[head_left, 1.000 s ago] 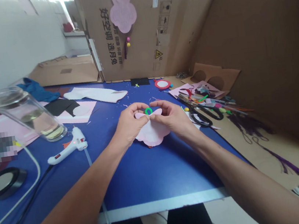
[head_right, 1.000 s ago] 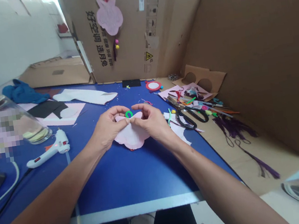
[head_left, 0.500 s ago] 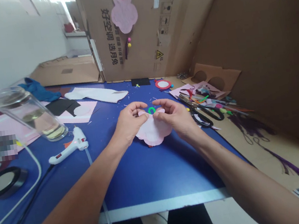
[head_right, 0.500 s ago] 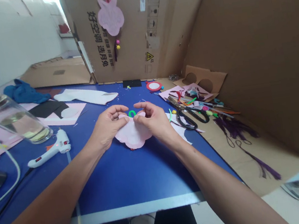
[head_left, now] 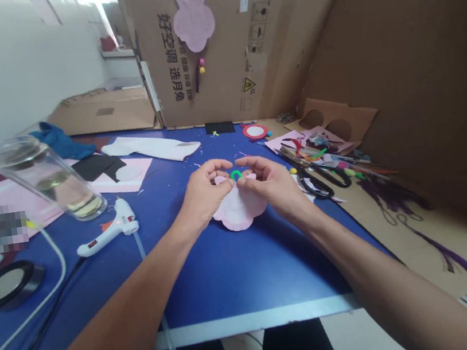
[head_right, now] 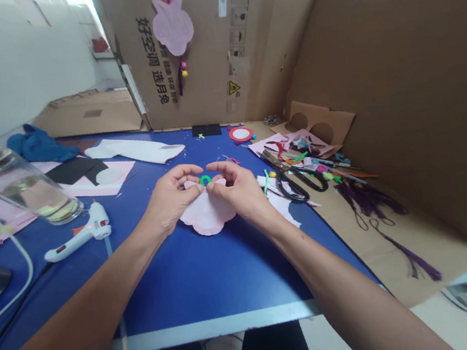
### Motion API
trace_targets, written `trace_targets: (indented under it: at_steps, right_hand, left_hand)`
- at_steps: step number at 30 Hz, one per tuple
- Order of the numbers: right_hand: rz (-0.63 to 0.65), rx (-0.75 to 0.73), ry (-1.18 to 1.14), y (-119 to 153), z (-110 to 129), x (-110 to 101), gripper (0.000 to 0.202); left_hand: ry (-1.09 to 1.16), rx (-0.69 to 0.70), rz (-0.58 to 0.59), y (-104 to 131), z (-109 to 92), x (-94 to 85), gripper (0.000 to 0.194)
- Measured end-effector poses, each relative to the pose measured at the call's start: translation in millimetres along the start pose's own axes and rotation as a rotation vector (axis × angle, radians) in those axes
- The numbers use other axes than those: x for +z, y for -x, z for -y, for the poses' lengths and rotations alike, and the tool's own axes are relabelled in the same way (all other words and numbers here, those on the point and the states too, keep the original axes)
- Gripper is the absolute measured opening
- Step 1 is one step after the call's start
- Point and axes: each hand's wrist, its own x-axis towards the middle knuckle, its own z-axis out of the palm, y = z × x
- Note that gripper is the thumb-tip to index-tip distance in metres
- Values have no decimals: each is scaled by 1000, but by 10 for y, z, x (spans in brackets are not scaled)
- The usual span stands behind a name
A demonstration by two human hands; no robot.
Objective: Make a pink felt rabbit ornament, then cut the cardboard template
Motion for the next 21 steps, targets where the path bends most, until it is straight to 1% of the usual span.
trace_targets:
  at_steps: [7, 12, 18, 21]
  right_hand:
    - [1, -1, -12, 5, 2, 4, 53]
    - [10, 9, 43, 7, 2, 12, 52]
    - [-12, 11, 10, -9, -26, -6, 53]
    - [-14, 12, -1, -6, -30, -7, 52]
  left_hand:
    - [-28, 16, 8, 1, -23, -8, 35]
    - [-25, 4, -5, 0, -13, -10, 36]
    - [53, -87, 7, 26, -40, 1, 38]
    - [62, -100, 0, 27, -46, 2, 37]
